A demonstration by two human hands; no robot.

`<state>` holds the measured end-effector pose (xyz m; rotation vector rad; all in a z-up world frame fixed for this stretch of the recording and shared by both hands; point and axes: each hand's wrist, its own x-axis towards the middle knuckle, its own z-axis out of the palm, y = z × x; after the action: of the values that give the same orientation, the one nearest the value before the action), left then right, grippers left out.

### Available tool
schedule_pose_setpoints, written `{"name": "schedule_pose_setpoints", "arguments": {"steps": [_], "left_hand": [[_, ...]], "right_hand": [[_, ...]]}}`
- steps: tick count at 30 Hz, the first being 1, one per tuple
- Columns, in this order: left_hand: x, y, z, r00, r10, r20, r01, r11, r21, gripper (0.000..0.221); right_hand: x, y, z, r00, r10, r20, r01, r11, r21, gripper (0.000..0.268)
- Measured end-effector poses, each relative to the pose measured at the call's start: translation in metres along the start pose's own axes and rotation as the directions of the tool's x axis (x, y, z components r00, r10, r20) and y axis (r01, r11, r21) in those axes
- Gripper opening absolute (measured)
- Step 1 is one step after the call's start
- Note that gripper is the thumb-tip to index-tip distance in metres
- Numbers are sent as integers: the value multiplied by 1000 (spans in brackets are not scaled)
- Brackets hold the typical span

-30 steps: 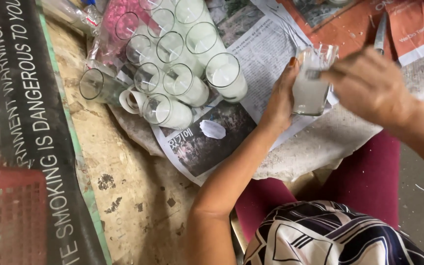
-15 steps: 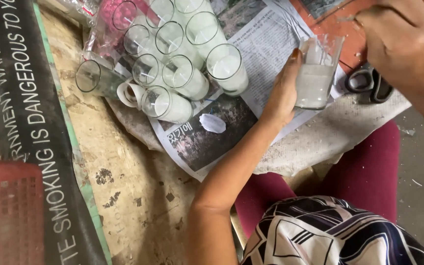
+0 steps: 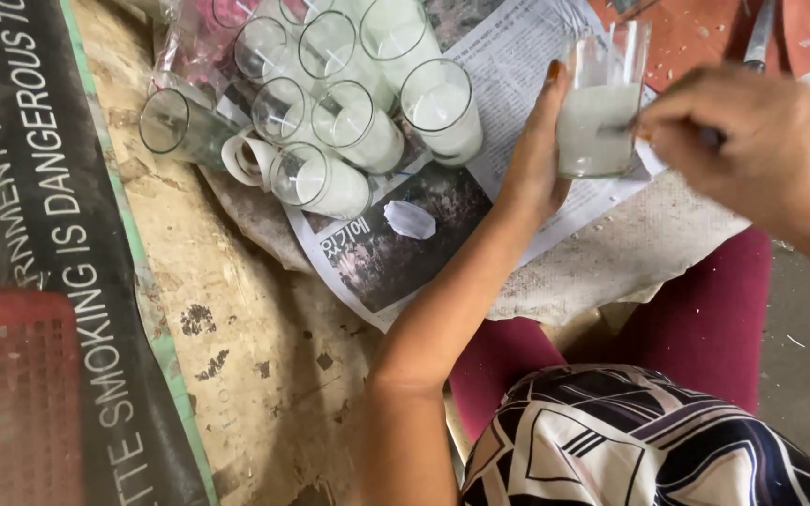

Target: Cleaning residue from the inside of small glass candle jars using a small scraping tool.

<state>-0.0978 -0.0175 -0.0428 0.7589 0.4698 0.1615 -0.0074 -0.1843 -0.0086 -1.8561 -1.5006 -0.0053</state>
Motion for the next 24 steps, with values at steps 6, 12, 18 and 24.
{"name": "schedule_pose_setpoints", "arguments": {"steps": [6,12,18,24], "left_hand": [[38,-42,-43,967,88,238,-27,969,-245,69],[4,-15,-14,988,5,153,20,987,-162,59],[25,-32,-27,981,148,123,-132,983,-131,57],[18,-25,-25,990,23,137,-4,991,-135,71]], "right_hand": [[-5,3,14,1000,-5,31,1,992,124,12],[-4,7,10,974,-175,-147,173,985,-23,8],[4,-19,4,996,-14,85,8,998,65,9],[-11,17,11,965,-229,-127,208,965,-159,14]]}}
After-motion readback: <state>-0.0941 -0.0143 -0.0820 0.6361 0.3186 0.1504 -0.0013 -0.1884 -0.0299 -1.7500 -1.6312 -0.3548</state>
